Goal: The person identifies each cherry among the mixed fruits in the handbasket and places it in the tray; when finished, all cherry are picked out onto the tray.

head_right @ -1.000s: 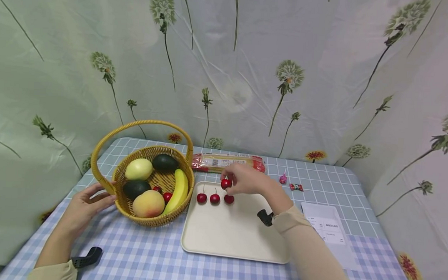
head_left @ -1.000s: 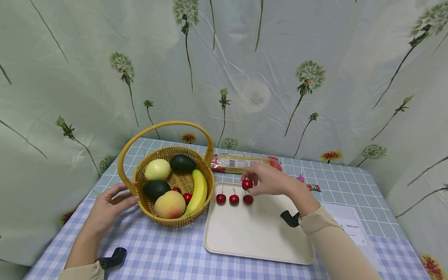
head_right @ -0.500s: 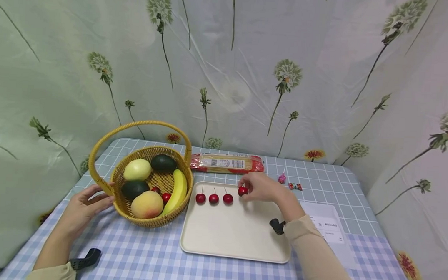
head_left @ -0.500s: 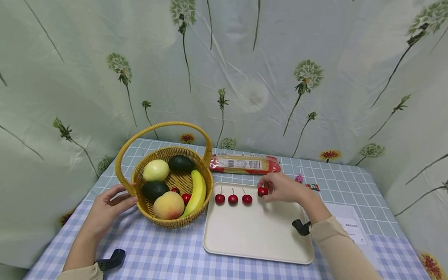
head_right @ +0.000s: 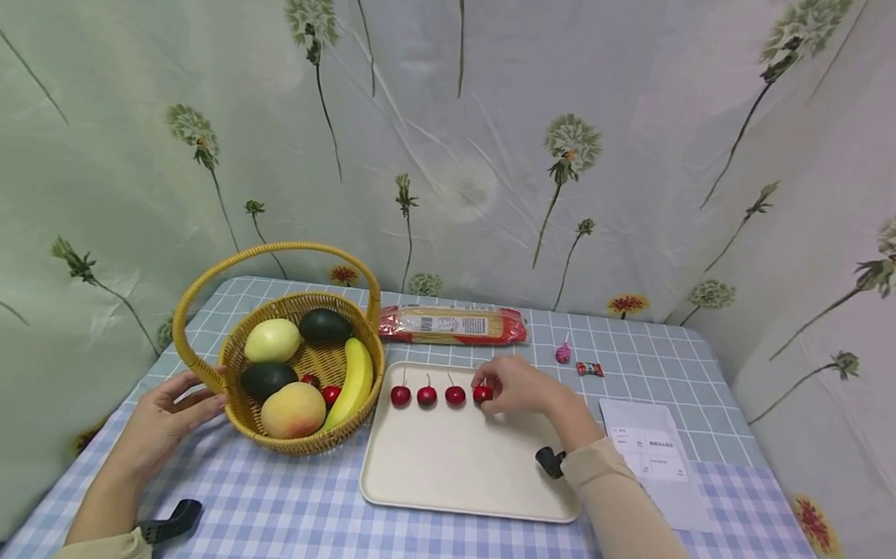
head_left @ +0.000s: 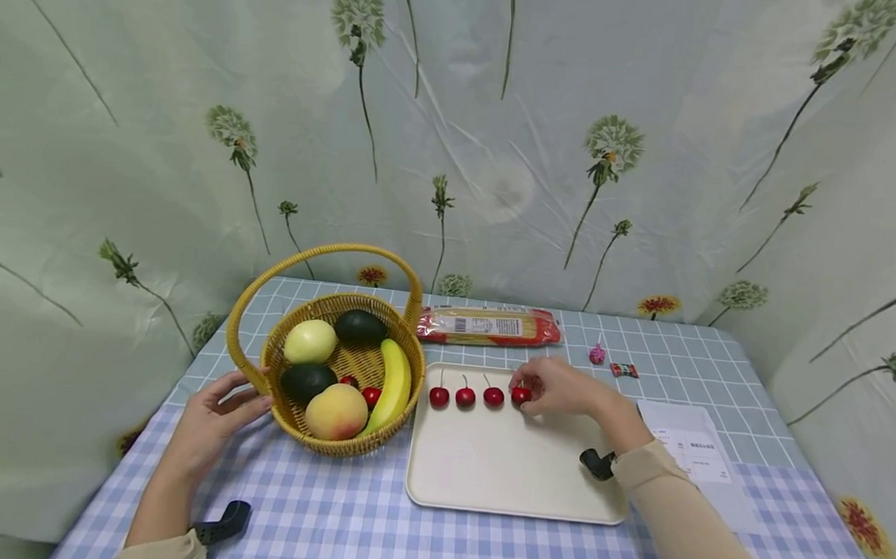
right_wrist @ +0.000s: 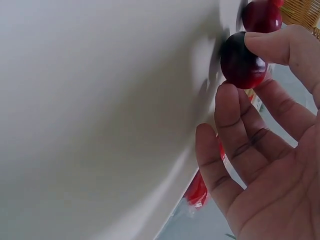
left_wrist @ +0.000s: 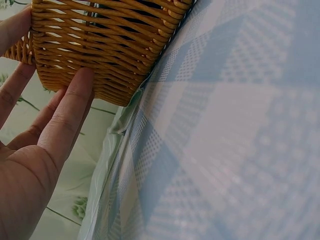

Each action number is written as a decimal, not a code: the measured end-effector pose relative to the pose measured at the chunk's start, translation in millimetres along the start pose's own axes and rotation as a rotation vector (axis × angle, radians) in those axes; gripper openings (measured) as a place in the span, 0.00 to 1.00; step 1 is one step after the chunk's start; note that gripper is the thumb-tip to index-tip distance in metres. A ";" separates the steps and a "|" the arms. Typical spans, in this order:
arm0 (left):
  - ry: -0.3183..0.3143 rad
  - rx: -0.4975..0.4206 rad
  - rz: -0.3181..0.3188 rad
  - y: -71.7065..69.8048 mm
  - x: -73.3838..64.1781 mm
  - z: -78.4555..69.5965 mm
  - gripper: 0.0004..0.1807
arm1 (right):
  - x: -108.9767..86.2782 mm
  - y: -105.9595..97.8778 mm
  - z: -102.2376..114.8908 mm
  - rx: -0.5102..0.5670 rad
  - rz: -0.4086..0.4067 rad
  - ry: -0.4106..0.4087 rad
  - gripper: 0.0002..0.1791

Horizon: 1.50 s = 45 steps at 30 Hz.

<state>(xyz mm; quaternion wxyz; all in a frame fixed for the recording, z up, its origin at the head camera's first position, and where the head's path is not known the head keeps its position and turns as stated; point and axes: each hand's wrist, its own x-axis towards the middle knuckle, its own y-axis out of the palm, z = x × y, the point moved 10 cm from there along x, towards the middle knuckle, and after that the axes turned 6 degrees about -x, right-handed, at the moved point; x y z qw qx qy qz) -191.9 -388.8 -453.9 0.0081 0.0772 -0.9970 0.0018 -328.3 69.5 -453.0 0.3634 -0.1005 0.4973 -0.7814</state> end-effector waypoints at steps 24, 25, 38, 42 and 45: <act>0.030 -0.024 -0.002 0.4 -0.9 0.1 0.21 | -2.6 1.8 -4.5 0.005 0.005 -0.007 0.21; 0.031 -0.025 -0.002 0.5 -0.9 -0.1 0.21 | -2.6 1.8 -4.8 0.004 0.004 -0.010 0.20; 0.016 -0.019 -0.006 -0.4 0.2 0.7 0.21 | -5.8 -7.7 -2.5 0.008 -0.012 0.008 0.22; 0.017 -0.016 -0.002 -0.4 0.5 0.9 0.22 | -6.5 -19.9 4.6 0.003 -0.037 -0.002 0.23; 0.023 -0.017 0.004 0.0 0.4 0.5 0.22 | -5.0 -31.2 14.1 -0.002 -0.055 -0.016 0.23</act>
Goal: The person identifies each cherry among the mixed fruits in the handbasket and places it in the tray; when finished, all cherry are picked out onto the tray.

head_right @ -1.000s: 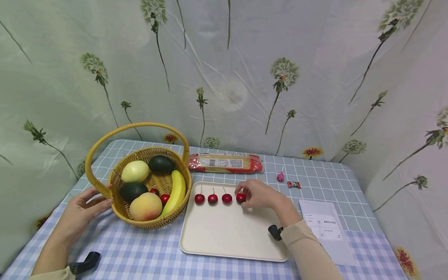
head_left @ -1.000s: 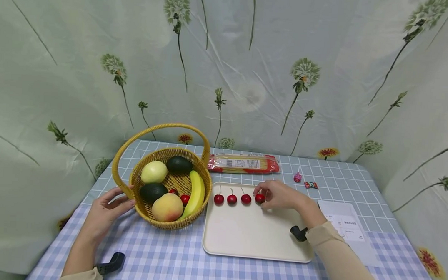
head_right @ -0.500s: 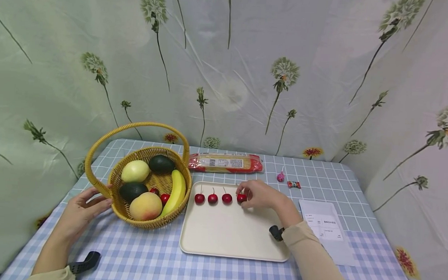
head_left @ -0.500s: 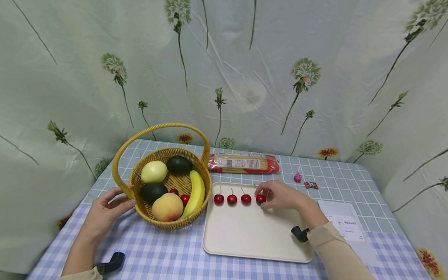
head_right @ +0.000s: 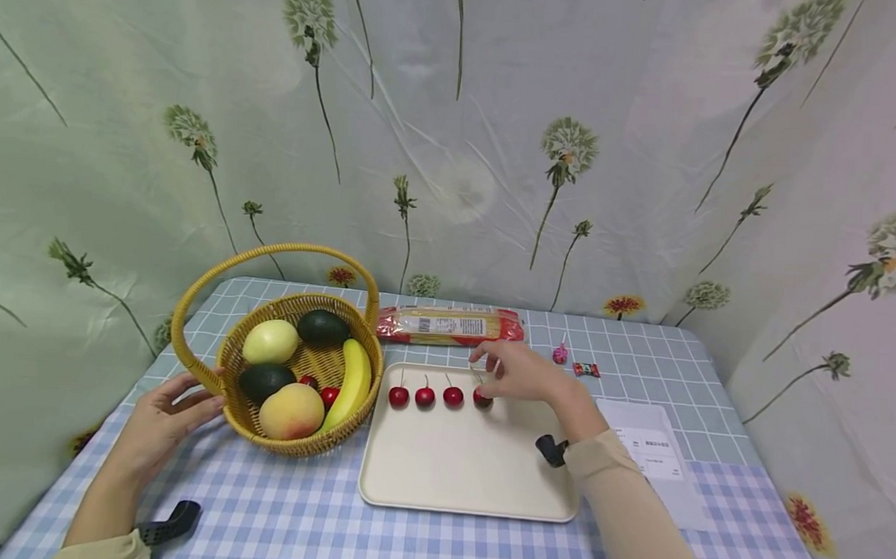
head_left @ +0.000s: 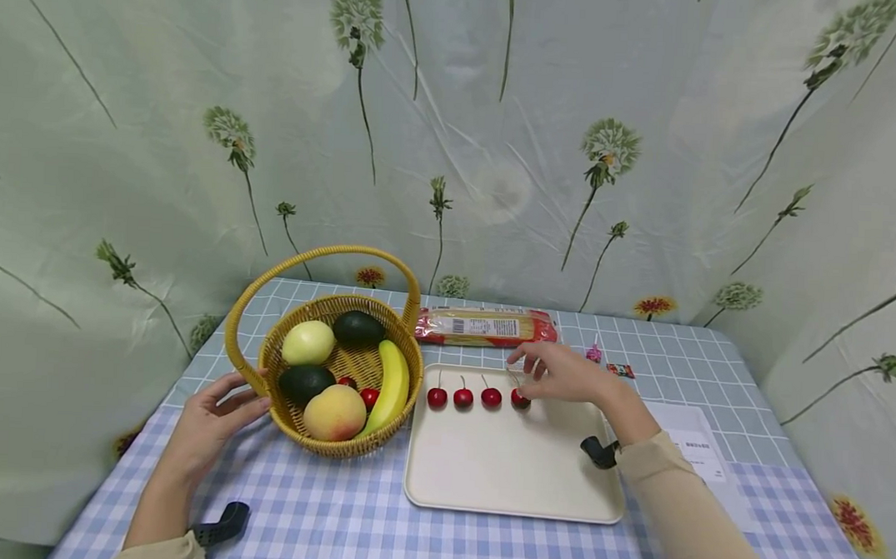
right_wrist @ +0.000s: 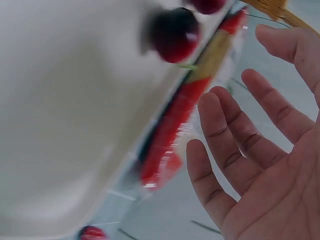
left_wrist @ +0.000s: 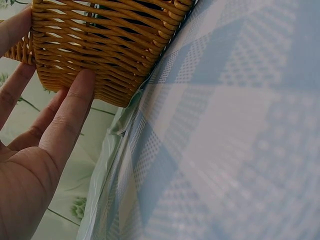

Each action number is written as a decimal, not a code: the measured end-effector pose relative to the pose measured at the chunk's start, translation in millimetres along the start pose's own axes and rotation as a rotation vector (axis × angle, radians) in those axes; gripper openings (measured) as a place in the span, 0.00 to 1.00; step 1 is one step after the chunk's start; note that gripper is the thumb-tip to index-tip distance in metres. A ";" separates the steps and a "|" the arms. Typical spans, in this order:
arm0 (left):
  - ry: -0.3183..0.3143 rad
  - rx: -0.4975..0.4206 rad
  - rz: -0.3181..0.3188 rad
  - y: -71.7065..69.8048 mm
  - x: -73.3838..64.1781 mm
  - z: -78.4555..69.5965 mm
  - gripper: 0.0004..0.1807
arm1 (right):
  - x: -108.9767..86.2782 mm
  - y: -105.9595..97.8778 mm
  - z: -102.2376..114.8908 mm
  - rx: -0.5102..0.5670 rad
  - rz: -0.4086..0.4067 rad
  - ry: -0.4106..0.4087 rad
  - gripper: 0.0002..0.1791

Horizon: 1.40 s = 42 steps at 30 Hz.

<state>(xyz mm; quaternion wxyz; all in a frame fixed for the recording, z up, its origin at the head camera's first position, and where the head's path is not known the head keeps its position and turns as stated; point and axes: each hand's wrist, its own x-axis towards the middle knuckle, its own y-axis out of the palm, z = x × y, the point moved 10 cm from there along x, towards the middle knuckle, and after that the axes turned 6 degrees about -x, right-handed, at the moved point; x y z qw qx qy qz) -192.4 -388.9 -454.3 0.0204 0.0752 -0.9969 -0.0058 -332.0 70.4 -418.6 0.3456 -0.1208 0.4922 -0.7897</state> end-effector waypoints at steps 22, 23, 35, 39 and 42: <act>-0.019 0.008 -0.001 -3.5 0.1 2.3 0.22 | 55.3 -3.3 116.0 -0.067 0.091 -0.186 0.25; -0.019 0.009 -0.001 -3.2 0.2 2.2 0.22 | 58.3 -1.8 121.4 -0.077 0.096 -0.194 0.25; -0.021 0.003 -0.010 -1.5 -1.1 2.5 0.21 | 95.2 22.6 178.8 -0.115 0.203 -0.261 0.23; -0.019 0.001 -0.010 -2.0 -0.4 1.9 0.21 | 109.1 34.4 193.7 -0.125 0.245 -0.264 0.22; -0.014 -0.004 -0.006 -1.7 0.2 1.6 0.21 | 118.2 43.8 203.0 -0.120 0.273 -0.271 0.23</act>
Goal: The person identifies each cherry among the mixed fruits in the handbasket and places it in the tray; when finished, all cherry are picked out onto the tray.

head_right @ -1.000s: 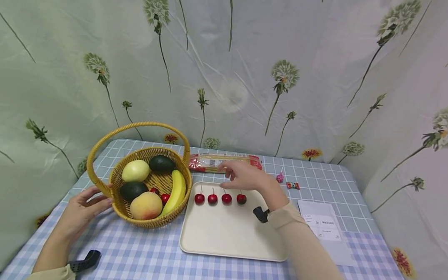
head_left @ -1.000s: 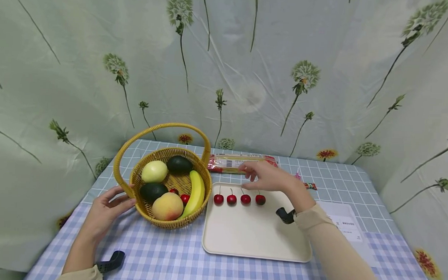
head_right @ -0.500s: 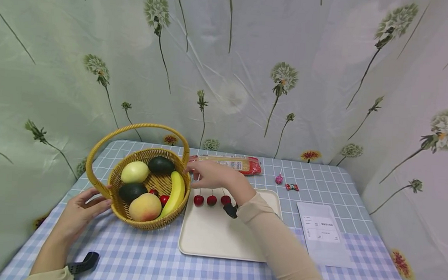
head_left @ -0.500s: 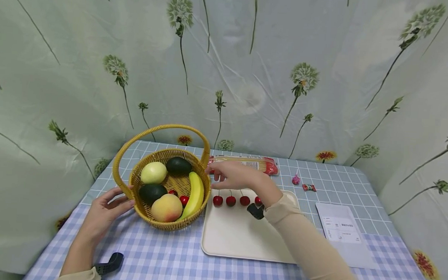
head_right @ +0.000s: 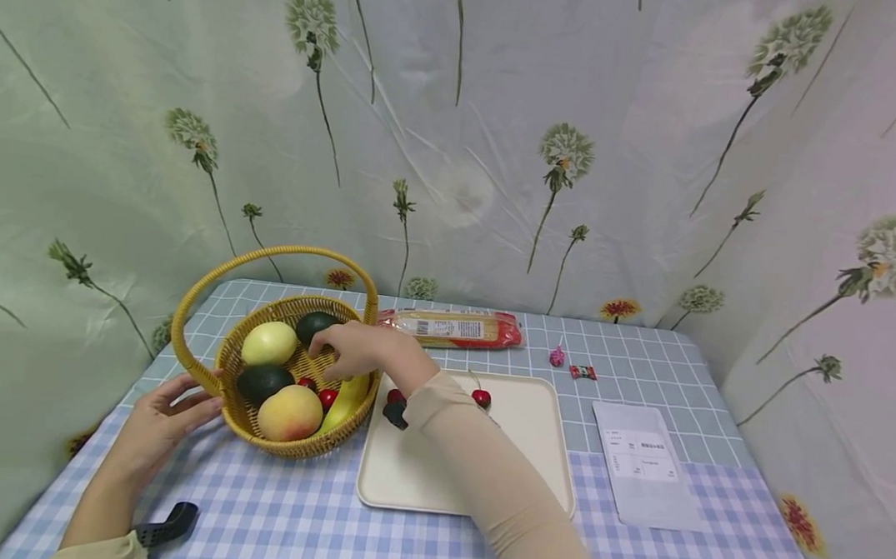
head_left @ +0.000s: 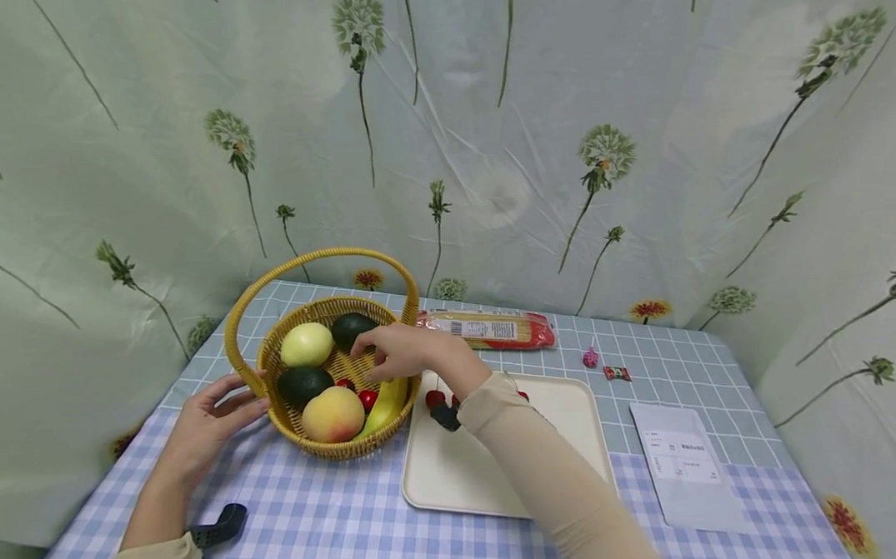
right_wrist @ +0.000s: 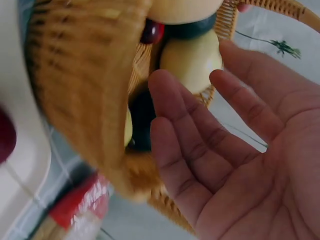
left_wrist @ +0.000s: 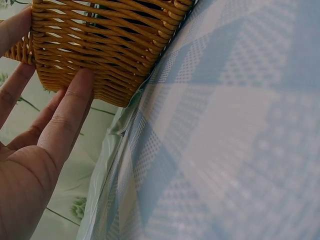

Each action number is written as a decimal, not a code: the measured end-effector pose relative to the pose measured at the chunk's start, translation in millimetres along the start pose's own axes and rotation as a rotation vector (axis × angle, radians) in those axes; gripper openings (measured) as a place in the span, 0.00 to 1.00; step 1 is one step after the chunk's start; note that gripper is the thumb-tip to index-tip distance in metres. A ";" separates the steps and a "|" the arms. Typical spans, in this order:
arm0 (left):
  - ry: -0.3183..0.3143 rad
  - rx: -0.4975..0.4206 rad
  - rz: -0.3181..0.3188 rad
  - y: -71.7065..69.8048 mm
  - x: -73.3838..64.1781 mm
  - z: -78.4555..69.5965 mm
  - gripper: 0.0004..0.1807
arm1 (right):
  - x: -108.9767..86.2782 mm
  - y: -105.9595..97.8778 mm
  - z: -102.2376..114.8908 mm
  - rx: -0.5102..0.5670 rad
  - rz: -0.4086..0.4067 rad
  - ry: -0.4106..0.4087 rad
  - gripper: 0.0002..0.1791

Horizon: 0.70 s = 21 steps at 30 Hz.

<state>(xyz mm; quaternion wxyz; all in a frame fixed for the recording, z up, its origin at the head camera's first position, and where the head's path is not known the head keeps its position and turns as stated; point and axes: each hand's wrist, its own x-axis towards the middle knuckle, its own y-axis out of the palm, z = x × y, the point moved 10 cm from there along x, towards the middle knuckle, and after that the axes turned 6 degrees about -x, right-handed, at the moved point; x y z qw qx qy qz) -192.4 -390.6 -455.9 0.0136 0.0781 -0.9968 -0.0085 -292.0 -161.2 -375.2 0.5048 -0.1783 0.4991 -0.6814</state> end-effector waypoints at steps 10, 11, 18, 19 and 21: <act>0.002 0.000 0.004 -1.0 1.2 1.0 0.22 | 35.1 17.6 5.2 -0.002 0.096 0.077 0.19; 0.002 -0.001 0.004 -1.2 1.2 0.8 0.22 | 37.8 19.6 5.7 0.011 0.107 0.085 0.18; -0.008 -0.003 0.002 -1.3 1.1 1.3 0.22 | 48.0 28.8 3.4 0.050 0.179 0.163 0.17; -0.009 -0.003 0.002 -1.2 1.1 1.5 0.22 | 48.8 29.7 2.7 0.053 0.189 0.171 0.17; -0.012 -0.001 0.003 -0.8 1.0 1.8 0.22 | 50.0 31.1 1.0 0.066 0.206 0.183 0.17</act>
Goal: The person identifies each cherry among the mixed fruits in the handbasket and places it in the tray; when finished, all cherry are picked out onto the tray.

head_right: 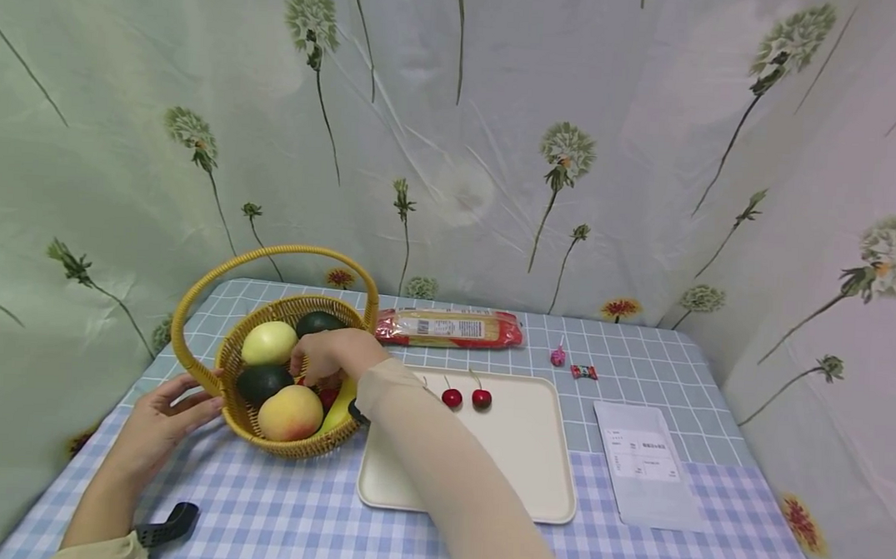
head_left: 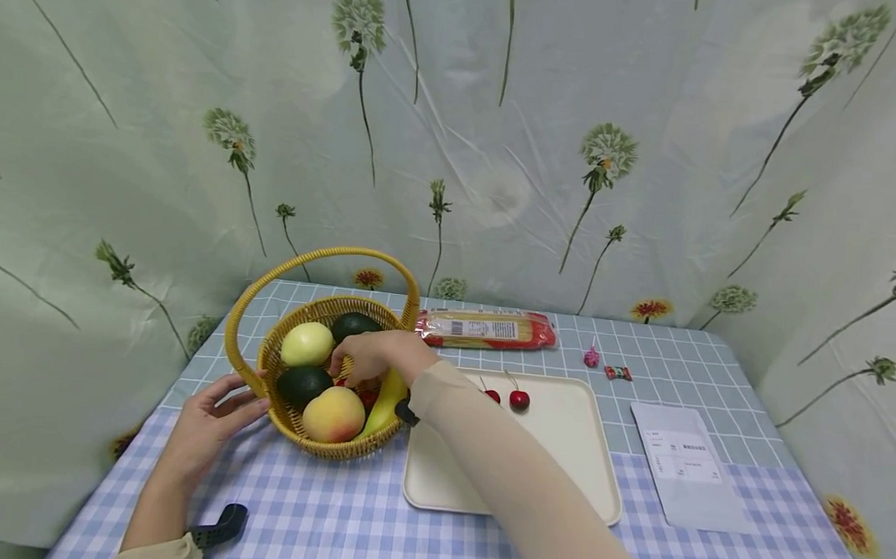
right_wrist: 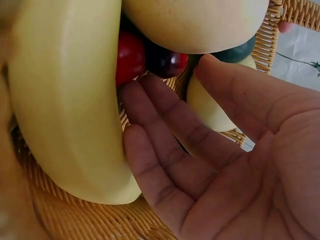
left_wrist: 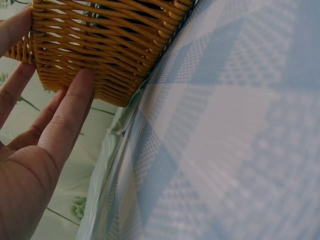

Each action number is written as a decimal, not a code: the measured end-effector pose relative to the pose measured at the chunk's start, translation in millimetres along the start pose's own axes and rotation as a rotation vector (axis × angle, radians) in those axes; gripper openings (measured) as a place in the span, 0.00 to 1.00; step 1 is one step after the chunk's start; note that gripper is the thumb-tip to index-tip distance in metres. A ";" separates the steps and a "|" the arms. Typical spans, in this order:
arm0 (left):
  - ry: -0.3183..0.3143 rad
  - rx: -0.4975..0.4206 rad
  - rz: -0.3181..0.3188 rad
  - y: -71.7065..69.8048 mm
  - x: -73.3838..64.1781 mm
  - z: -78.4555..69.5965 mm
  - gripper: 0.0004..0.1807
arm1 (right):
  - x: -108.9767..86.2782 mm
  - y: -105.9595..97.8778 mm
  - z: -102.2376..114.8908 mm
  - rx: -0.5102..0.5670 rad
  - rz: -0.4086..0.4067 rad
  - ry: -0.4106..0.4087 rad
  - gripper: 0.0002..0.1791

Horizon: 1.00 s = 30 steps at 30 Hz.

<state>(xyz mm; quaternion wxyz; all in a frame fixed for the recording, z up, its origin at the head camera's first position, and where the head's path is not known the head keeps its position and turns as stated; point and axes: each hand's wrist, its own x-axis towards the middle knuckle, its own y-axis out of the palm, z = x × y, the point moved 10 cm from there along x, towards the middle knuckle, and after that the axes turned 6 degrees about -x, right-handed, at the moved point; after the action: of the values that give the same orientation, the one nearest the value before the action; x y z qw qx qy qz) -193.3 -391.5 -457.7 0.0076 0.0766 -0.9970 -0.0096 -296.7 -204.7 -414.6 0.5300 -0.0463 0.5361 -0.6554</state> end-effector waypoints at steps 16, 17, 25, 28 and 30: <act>-0.013 0.034 -0.010 -0.9 -0.2 0.5 0.22 | 9.6 5.2 -2.2 0.079 0.058 0.012 0.21; -0.013 0.035 -0.010 -0.8 -0.2 0.4 0.22 | 9.7 5.6 -2.3 0.077 0.058 0.020 0.22; -0.007 0.032 0.002 1.2 -0.9 -1.2 0.22 | 9.7 7.9 -0.3 0.048 0.066 0.042 0.25; -0.009 0.030 0.002 1.3 -1.4 -1.4 0.22 | 9.6 7.4 0.1 0.034 0.068 0.039 0.24; -0.011 0.030 -0.001 0.8 -1.6 -1.2 0.22 | 10.5 6.9 -0.6 0.026 0.065 0.042 0.22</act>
<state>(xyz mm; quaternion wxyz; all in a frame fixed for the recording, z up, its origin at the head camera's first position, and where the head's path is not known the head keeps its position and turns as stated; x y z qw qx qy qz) -191.8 -390.5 -456.5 0.0012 0.0770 -0.9970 0.0049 -297.1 -211.2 -425.3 0.5401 -0.0081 0.5399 -0.6456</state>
